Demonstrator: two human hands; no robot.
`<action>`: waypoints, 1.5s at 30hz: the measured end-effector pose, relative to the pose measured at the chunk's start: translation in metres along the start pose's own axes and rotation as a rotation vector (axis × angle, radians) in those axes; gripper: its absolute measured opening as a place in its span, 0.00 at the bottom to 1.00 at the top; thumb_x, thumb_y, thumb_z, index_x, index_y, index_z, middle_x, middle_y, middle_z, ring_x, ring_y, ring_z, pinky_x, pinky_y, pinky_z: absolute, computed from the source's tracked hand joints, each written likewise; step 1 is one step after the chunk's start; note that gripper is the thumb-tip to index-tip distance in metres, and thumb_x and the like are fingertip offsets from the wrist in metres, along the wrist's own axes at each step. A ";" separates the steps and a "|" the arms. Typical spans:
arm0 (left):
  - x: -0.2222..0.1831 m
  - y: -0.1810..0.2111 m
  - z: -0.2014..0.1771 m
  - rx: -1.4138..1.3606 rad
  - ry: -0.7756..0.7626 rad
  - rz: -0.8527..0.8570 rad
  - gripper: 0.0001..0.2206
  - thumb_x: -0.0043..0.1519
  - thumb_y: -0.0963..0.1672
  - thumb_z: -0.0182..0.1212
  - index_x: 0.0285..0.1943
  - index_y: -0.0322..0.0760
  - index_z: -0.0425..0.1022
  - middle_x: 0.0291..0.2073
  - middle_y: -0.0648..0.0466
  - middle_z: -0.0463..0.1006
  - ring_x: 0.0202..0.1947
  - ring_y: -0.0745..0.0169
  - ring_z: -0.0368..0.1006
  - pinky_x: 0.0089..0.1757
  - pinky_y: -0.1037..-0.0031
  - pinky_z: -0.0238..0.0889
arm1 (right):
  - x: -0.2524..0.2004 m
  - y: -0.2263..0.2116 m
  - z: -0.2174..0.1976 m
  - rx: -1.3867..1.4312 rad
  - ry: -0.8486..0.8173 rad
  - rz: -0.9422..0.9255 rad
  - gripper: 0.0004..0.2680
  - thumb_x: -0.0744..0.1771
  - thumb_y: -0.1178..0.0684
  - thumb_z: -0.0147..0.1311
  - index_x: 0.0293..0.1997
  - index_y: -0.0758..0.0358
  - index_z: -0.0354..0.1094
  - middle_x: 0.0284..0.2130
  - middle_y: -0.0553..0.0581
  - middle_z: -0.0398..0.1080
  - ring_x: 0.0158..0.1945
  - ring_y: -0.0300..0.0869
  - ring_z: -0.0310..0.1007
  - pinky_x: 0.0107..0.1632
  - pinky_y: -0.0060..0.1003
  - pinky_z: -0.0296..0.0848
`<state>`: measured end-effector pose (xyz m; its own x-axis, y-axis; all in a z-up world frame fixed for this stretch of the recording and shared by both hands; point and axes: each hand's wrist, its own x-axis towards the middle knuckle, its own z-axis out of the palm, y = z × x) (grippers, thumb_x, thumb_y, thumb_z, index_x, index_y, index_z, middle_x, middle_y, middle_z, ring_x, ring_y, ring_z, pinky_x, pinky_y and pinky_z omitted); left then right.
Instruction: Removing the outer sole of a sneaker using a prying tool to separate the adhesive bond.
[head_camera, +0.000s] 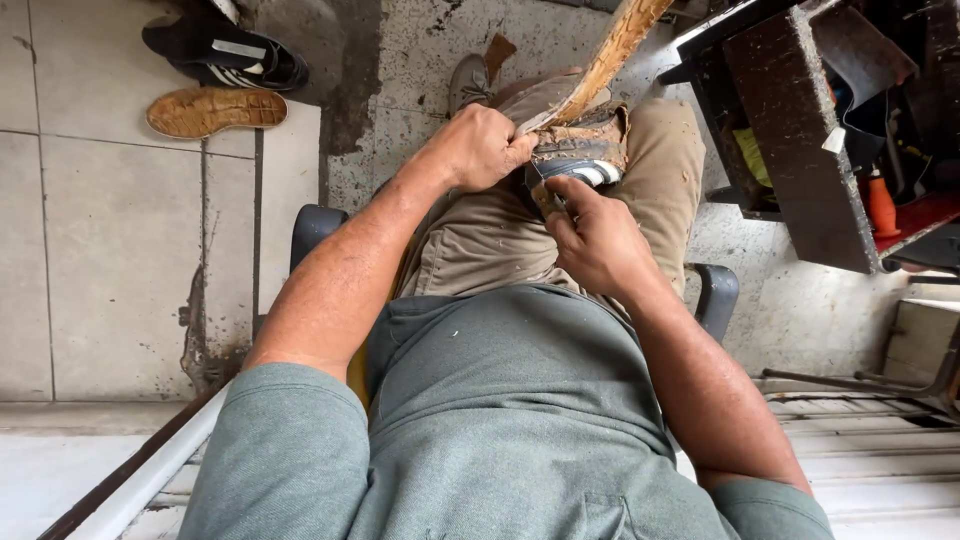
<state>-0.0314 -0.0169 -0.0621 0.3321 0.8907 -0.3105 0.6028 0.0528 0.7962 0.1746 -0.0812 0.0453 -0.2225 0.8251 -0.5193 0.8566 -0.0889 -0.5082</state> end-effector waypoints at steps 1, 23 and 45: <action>0.000 -0.001 0.000 -0.022 -0.005 0.020 0.24 0.65 0.54 0.52 0.23 0.35 0.77 0.20 0.40 0.76 0.30 0.40 0.77 0.36 0.59 0.70 | 0.002 -0.001 0.000 -0.063 -0.005 0.015 0.17 0.67 0.47 0.49 0.64 0.47 0.66 0.38 0.56 0.78 0.48 0.59 0.77 0.47 0.58 0.73; -0.003 -0.060 0.019 -0.312 0.022 0.079 0.23 0.66 0.53 0.50 0.27 0.33 0.78 0.24 0.37 0.79 0.32 0.38 0.76 0.38 0.52 0.67 | 0.017 -0.037 0.021 -0.448 0.016 -0.187 0.10 0.69 0.50 0.39 0.48 0.59 0.67 0.30 0.73 0.72 0.40 0.73 0.75 0.42 0.68 0.72; 0.063 0.141 -0.032 0.333 0.166 -0.195 0.22 0.44 0.51 0.66 0.44 0.37 0.79 0.39 0.45 0.82 0.40 0.46 0.79 0.39 0.61 0.74 | 0.063 0.071 0.004 -0.078 0.720 -0.385 0.16 0.59 0.58 0.58 0.50 0.63 0.67 0.42 0.60 0.72 0.45 0.58 0.72 0.43 0.54 0.71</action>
<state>0.0516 0.0608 0.0473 0.0830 0.9406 -0.3292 0.8536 0.1033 0.5105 0.2191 -0.0377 -0.0266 -0.1768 0.9483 0.2637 0.8169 0.2908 -0.4981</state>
